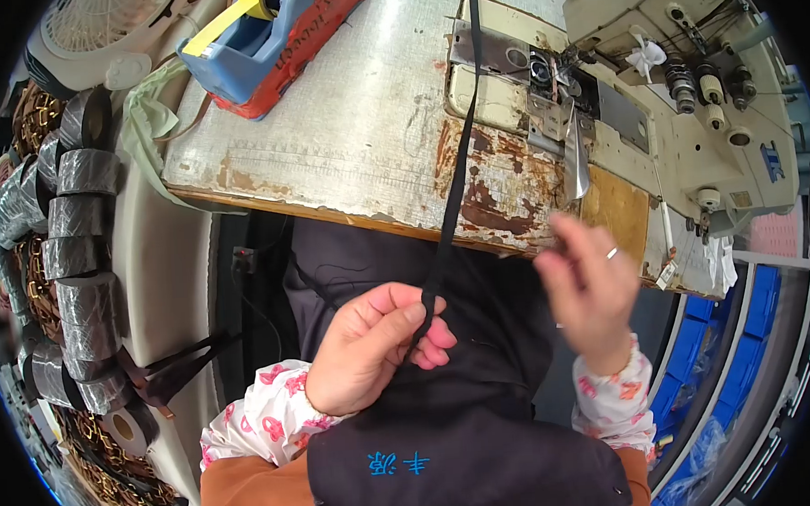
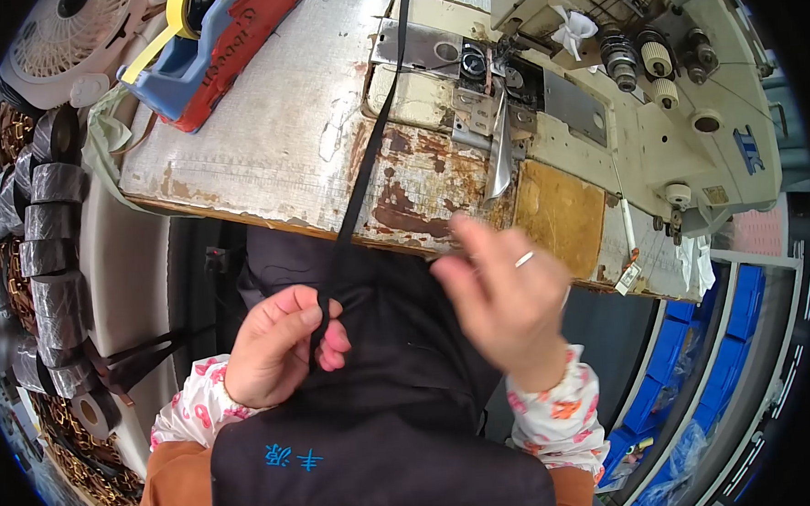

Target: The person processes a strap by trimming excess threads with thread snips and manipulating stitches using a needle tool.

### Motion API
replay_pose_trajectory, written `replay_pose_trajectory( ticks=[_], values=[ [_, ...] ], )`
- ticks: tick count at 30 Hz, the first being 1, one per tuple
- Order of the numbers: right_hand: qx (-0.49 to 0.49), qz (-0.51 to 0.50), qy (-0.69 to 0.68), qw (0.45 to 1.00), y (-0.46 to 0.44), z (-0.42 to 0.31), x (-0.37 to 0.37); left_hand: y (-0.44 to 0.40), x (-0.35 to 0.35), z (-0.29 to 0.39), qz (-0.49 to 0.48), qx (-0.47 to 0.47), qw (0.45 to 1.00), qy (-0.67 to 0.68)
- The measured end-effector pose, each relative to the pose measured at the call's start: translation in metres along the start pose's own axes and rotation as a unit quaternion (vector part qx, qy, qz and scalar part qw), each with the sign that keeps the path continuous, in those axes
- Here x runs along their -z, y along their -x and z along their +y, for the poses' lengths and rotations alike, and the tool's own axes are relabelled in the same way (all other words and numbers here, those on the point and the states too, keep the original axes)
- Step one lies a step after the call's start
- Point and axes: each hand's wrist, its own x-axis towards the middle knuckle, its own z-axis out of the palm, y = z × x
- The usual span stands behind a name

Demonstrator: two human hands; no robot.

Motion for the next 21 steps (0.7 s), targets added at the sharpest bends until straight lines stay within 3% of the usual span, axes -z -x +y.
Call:
replay_pose_trajectory(
  ticks=[3,4,8,10,12,13,15,17,21],
  values=[
    [-0.080,0.100,0.069,0.989,0.005,0.035,0.018,-0.002,-0.009,0.015,-0.019,-0.064,0.998,-0.009],
    [-0.140,0.097,0.094,0.981,0.009,0.048,0.025,-0.003,-0.011,0.022,-0.031,-0.071,0.997,-0.018],
    [-0.158,0.087,0.158,0.971,0.015,0.090,0.021,-0.009,-0.024,0.049,-0.062,-0.133,0.988,-0.046],
    [0.014,0.141,0.273,0.952,0.014,0.091,0.018,-0.011,-0.035,0.060,-0.061,-0.157,0.986,-0.019],
    [0.006,0.171,0.143,0.975,0.011,0.053,0.016,-0.011,-0.047,0.072,-0.068,-0.166,0.984,-0.006],
    [-0.002,0.152,0.045,0.987,0.014,0.031,0.007,-0.011,-0.053,0.077,-0.072,-0.170,0.983,-0.012],
    [0.079,0.050,-0.133,0.987,0.010,-0.004,-0.012,-0.007,-0.072,0.084,-0.067,-0.174,0.982,0.000],
    [0.029,-0.039,-0.355,0.934,0.009,-0.026,-0.044,-0.010,-0.073,0.095,-0.161,-0.173,0.971,0.019],
    [0.003,-0.062,-0.475,0.878,-0.007,-0.046,-0.094,-0.013,-0.083,0.105,-0.262,-0.152,0.952,0.045]
  ],
)
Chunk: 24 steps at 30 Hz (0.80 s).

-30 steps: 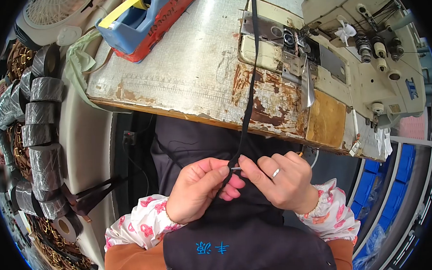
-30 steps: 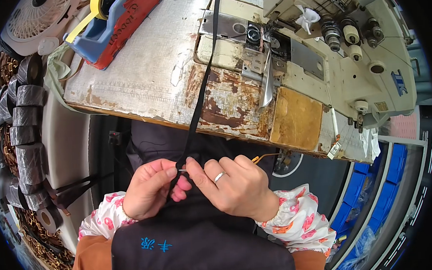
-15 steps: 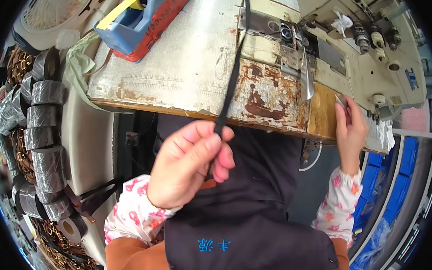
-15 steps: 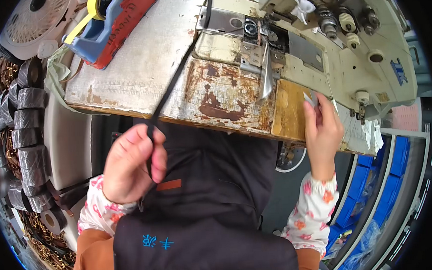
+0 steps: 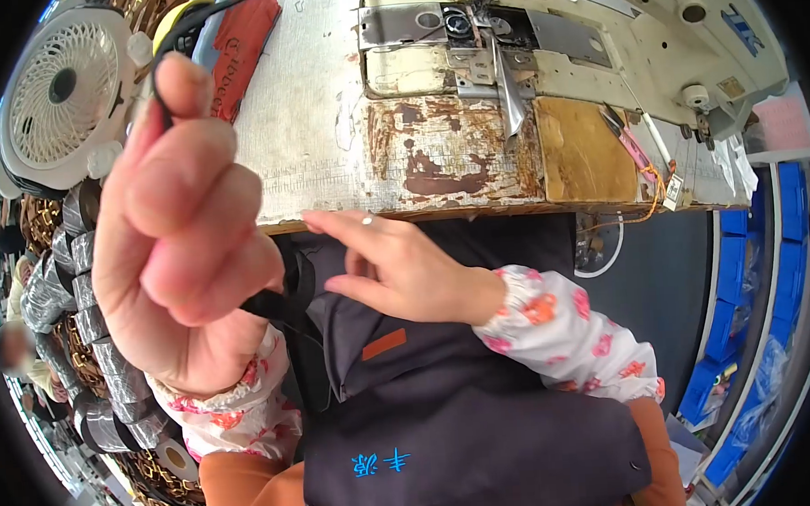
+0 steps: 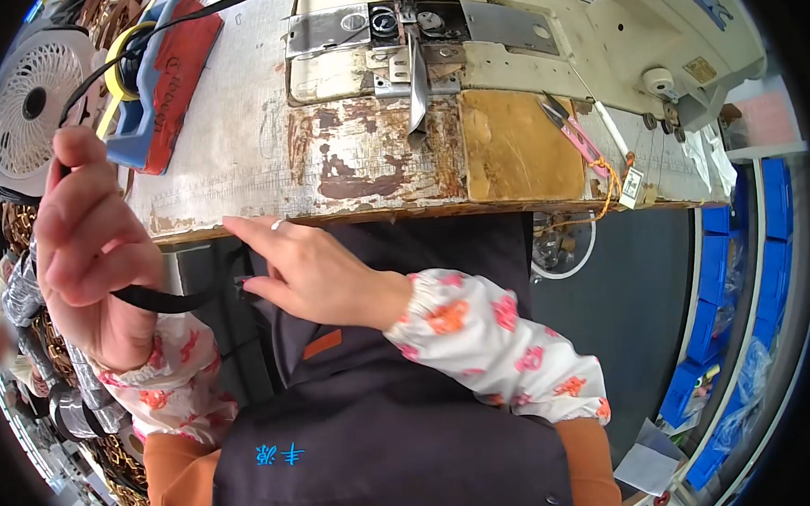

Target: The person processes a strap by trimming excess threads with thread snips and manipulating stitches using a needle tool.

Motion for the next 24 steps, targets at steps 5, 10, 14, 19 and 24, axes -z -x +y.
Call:
replay_pose_trajectory(
  ticks=[5,10,14,19,24],
  values=[
    [0.059,0.019,0.028,0.998,-0.006,0.023,-0.016,-0.002,-0.005,0.011,-0.003,-0.019,0.998,0.054],
    [0.009,0.045,0.041,0.998,0.022,0.018,0.010,-0.003,-0.002,0.028,0.020,-0.056,0.996,0.063],
    [-0.067,0.069,-0.053,0.994,0.046,-0.004,0.038,-0.006,0.016,0.038,0.022,-0.109,0.993,0.032],
    [-0.034,0.096,-0.291,0.951,0.037,-0.030,0.054,-0.014,0.020,0.029,0.056,-0.090,0.993,0.050],
    [-0.066,0.024,-0.466,0.882,0.020,-0.046,0.064,-0.023,0.014,0.032,0.046,-0.077,0.995,0.052]
  ],
)
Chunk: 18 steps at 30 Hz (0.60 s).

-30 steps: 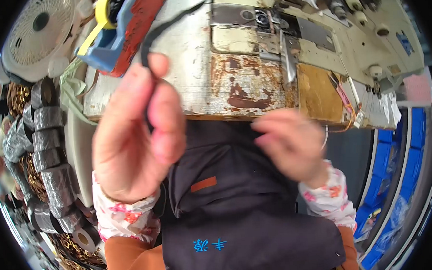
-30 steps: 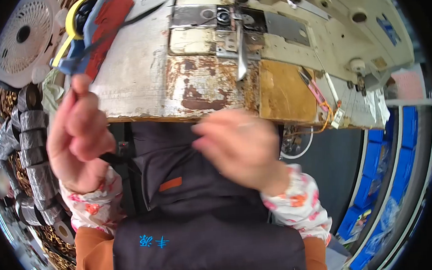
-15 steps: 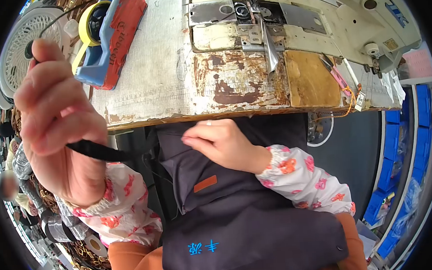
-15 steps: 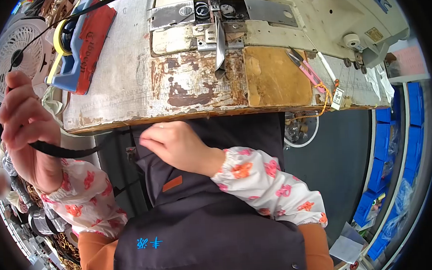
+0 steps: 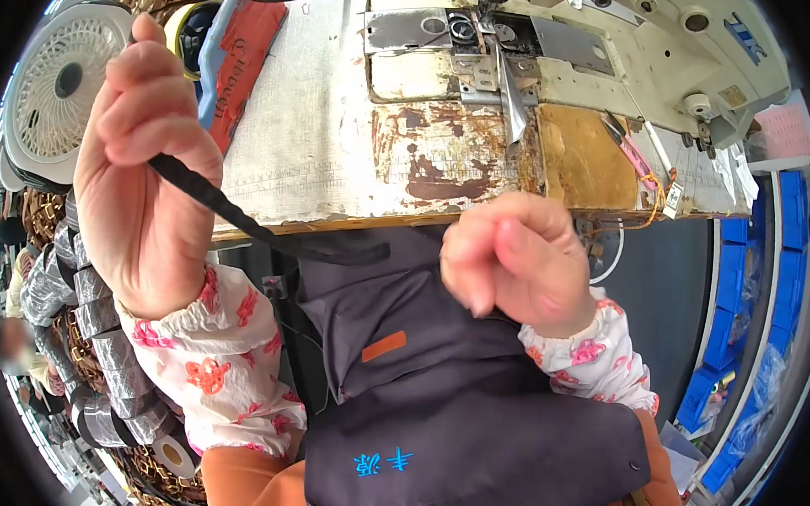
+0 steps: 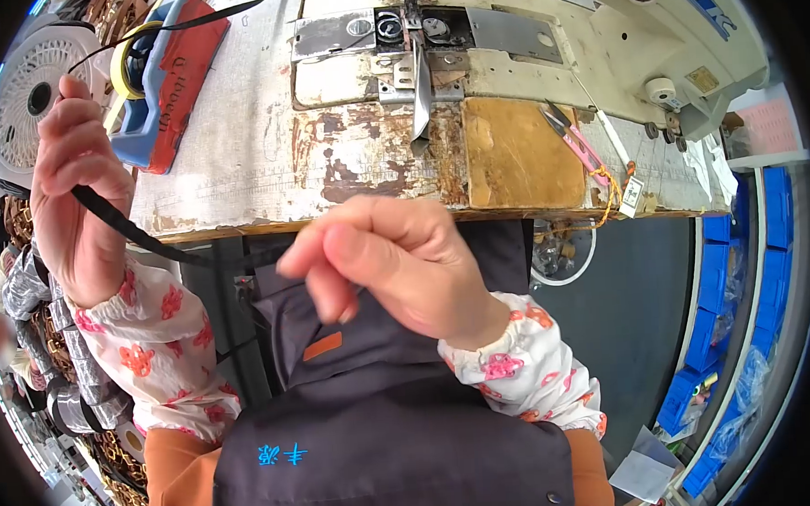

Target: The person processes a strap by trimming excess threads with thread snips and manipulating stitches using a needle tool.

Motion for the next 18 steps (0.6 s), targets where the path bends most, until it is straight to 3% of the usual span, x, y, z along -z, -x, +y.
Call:
replay_pose_trajectory(
  ticks=[2,3,4,6,8,10,13,14,16,18],
  values=[
    [0.011,0.158,0.296,0.942,-0.002,-0.004,-0.001,0.000,-0.003,0.003,0.000,0.003,1.000,-0.005],
    [0.118,0.163,0.475,0.857,-0.004,0.003,0.006,0.001,-0.002,0.005,-0.025,0.012,0.999,-0.024],
    [0.218,0.161,0.630,0.728,-0.005,0.012,0.013,0.001,-0.001,0.006,-0.050,0.021,0.998,-0.042],
    [0.210,0.072,0.727,0.650,0.001,0.017,0.010,0.001,-0.002,0.004,-0.009,0.001,0.998,-0.066],
    [0.228,-0.001,0.719,0.656,0.012,0.019,-0.004,-0.007,0.006,0.008,-0.046,-0.009,0.989,-0.139],
    [0.243,-0.040,0.631,0.736,0.027,0.022,-0.014,-0.015,0.017,0.009,-0.048,-0.003,0.989,-0.140],
    [0.241,-0.033,0.597,0.765,0.044,0.024,-0.005,-0.029,0.041,0.015,-0.028,-0.017,0.993,-0.112],
    [0.243,-0.010,0.590,0.770,0.046,0.021,-0.003,-0.031,0.043,0.006,0.001,-0.008,0.995,-0.102],
    [0.226,-0.024,0.621,0.751,0.072,0.021,0.005,-0.044,0.065,0.029,0.026,-0.083,0.995,-0.052],
    [0.177,-0.002,0.639,0.748,0.114,0.028,0.025,-0.049,0.058,0.056,0.040,-0.124,0.985,-0.116]
  ],
)
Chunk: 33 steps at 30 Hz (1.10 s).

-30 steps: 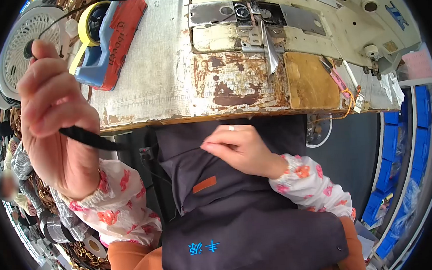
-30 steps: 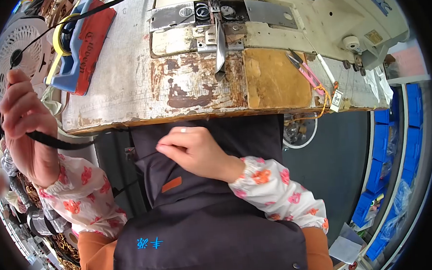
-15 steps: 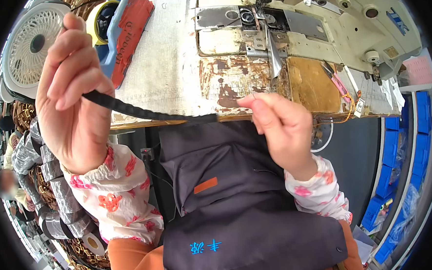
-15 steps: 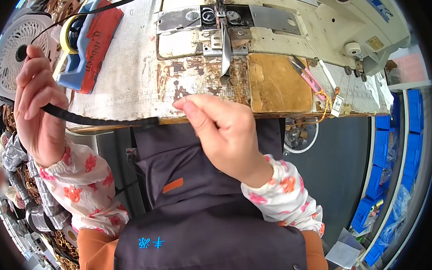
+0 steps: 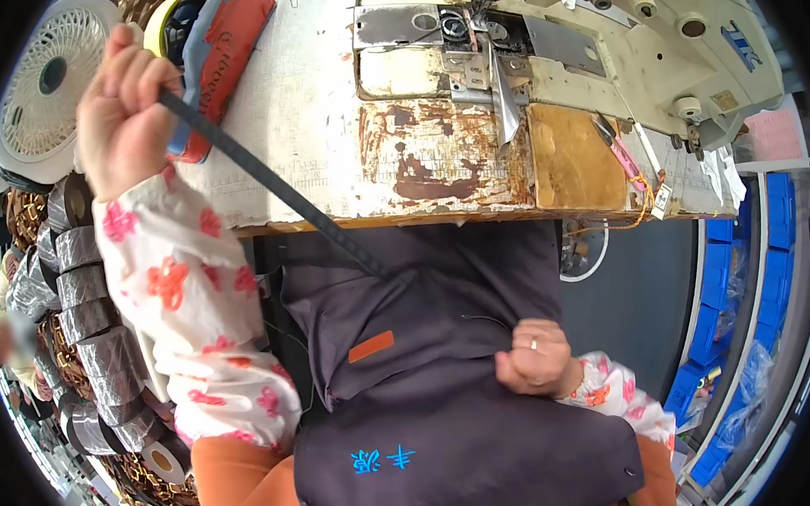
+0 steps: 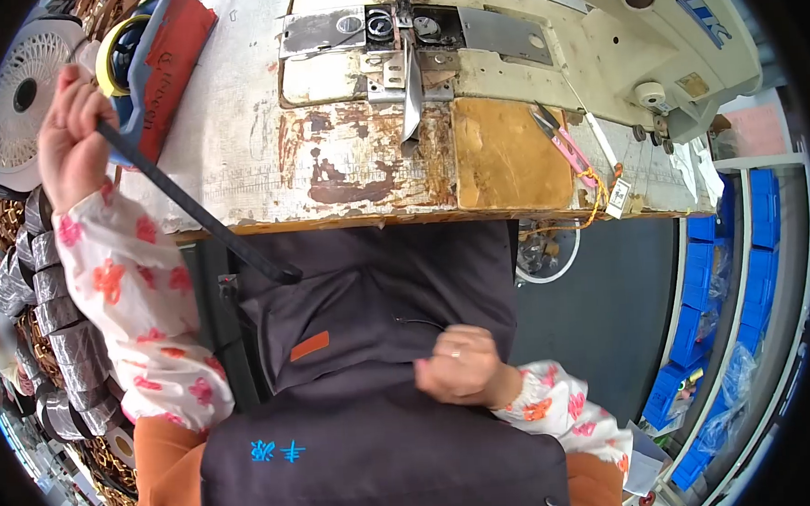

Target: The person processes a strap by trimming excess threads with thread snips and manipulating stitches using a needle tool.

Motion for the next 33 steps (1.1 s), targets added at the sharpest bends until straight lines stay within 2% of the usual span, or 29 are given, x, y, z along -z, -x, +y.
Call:
replay_pose_trajectory(
  ticks=[2,3,4,6,8,9,10,12,15,17,18,20,22,24,25,27,28,29,30,31,32,33],
  values=[
    [-0.115,-0.054,0.140,0.982,0.072,0.013,0.020,-0.004,-0.008,0.012,-0.055,0.022,0.998,0.011],
    [-0.211,-0.055,0.182,0.959,0.114,0.017,0.030,-0.010,-0.004,0.020,-0.071,0.022,0.997,-0.013],
    [-0.303,-0.049,0.224,0.925,0.142,0.022,0.043,-0.012,-0.006,0.022,-0.045,0.007,0.999,-0.029],
    [-0.410,-0.064,0.272,0.868,0.162,0.026,0.076,-0.015,-0.004,0.021,-0.066,0.074,0.995,-0.009],
    [-0.494,-0.009,0.243,0.835,0.157,0.037,0.105,-0.009,-0.005,0.006,-0.036,0.078,0.996,-0.004],
    [-0.506,0.007,0.247,0.826,0.155,0.047,0.118,-0.011,0.004,0.002,-0.101,0.127,0.987,0.018],
    [-0.515,0.024,0.250,0.820,0.153,0.060,0.131,-0.007,0.006,-0.004,-0.085,0.106,0.991,-0.001],
    [-0.499,0.033,0.297,0.814,0.168,0.098,0.153,0.002,0.001,-0.015,-0.068,0.120,0.990,-0.012],
    [-0.455,-0.002,0.380,0.805,0.200,0.160,0.177,0.016,-0.007,-0.024,-0.065,0.127,0.989,-0.038],
    [-0.539,0.063,0.304,0.783,0.207,0.184,0.183,0.023,-0.013,-0.023,-0.082,0.123,0.987,-0.057],
    [-0.539,0.065,0.303,0.784,0.209,0.193,0.189,0.026,-0.017,-0.023,-0.094,0.121,0.986,-0.063],
    [-0.623,0.073,0.329,0.706,0.218,0.208,0.204,0.030,-0.022,-0.023,-0.080,0.117,0.988,-0.059],
    [-0.601,0.071,0.373,0.703,0.238,0.225,0.209,0.034,-0.026,-0.027,-0.084,0.120,0.987,-0.063],
    [-0.464,0.081,0.495,0.730,0.235,0.218,0.203,0.037,-0.031,-0.034,-0.088,0.126,0.986,-0.067],
    [-0.465,0.081,0.491,0.732,0.227,0.207,0.204,0.039,-0.033,-0.038,-0.092,0.130,0.985,-0.068],
    [-0.571,0.028,0.423,0.703,0.201,0.197,0.209,0.044,-0.038,-0.048,-0.093,0.140,0.984,-0.064],
    [-0.568,-0.005,0.430,0.702,0.211,0.204,0.211,0.050,-0.040,-0.054,-0.090,0.139,0.984,-0.061],
    [-0.601,-0.031,0.427,0.675,0.221,0.210,0.208,0.058,-0.046,-0.061,-0.044,0.143,0.985,-0.082],
    [-0.503,0.010,0.493,0.710,0.223,0.204,0.198,0.066,-0.050,-0.069,0.005,0.141,0.984,-0.105],
    [-0.527,-0.046,0.445,0.723,0.225,0.206,0.201,0.071,-0.050,-0.076,0.038,0.158,0.981,-0.106],
    [-0.603,-0.008,0.359,0.712,0.229,0.214,0.204,0.076,-0.049,-0.083,0.071,0.176,0.976,-0.103],
    [-0.705,0.080,0.196,0.677,0.189,0.192,0.198,0.082,-0.048,-0.089,0.099,0.188,0.967,-0.141]
  ],
)
